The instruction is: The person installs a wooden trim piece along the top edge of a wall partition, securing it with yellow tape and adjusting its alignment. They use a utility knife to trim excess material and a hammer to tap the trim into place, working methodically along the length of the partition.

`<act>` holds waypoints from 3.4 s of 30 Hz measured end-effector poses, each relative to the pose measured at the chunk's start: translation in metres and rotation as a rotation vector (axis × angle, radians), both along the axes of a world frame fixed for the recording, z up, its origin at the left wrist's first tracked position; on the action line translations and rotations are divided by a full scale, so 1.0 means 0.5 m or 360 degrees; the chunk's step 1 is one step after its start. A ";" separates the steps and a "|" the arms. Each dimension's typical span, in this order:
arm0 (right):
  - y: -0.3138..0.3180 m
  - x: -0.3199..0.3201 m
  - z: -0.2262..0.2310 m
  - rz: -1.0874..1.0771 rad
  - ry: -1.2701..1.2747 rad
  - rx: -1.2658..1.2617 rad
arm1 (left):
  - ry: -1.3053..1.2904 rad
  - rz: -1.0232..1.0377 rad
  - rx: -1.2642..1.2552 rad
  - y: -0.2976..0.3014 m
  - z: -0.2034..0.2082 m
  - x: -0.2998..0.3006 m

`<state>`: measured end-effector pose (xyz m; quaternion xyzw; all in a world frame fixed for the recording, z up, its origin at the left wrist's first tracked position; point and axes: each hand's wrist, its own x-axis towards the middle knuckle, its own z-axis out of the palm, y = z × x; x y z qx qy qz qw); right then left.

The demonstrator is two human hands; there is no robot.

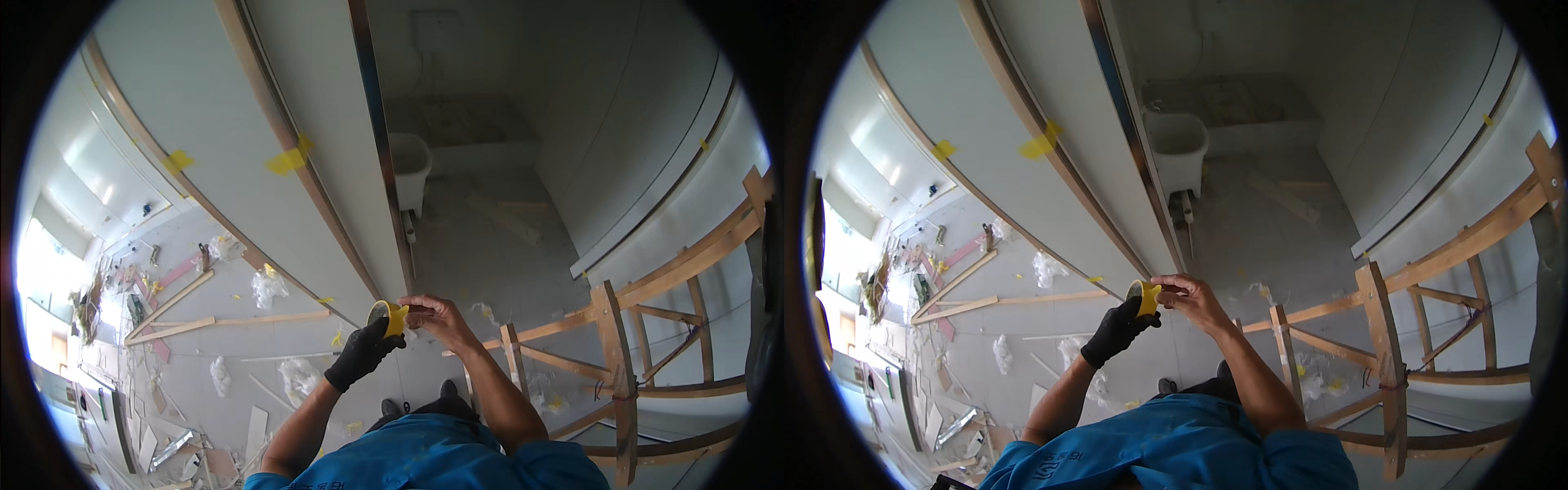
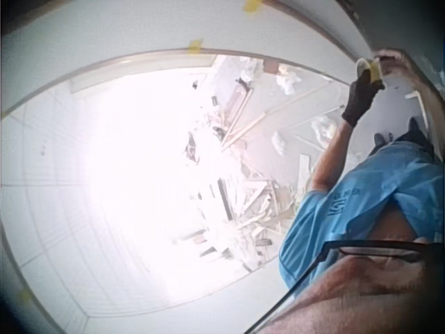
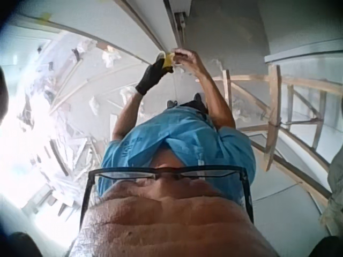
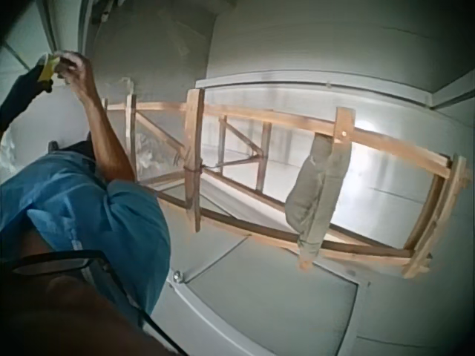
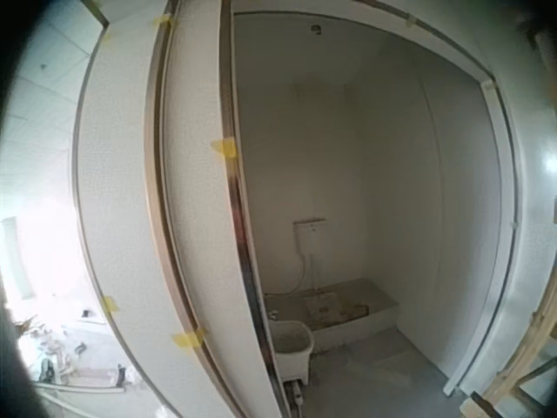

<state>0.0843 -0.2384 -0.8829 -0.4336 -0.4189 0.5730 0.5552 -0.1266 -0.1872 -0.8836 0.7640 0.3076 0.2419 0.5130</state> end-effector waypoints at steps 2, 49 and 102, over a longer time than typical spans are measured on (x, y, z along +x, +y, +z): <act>-0.010 -0.012 -0.036 -0.0139 -0.0137 -0.0043 | 0.0035 -0.0037 -0.0069 -0.003 -0.014 -0.004; 0.356 0.044 -0.442 -0.0684 0.0182 -0.0308 | 0.1143 0.1062 -0.0206 0.184 -0.306 0.081; 0.316 0.017 -0.387 -0.0872 -0.1456 0.0471 | -0.0160 0.0960 -0.1026 0.160 -0.324 0.111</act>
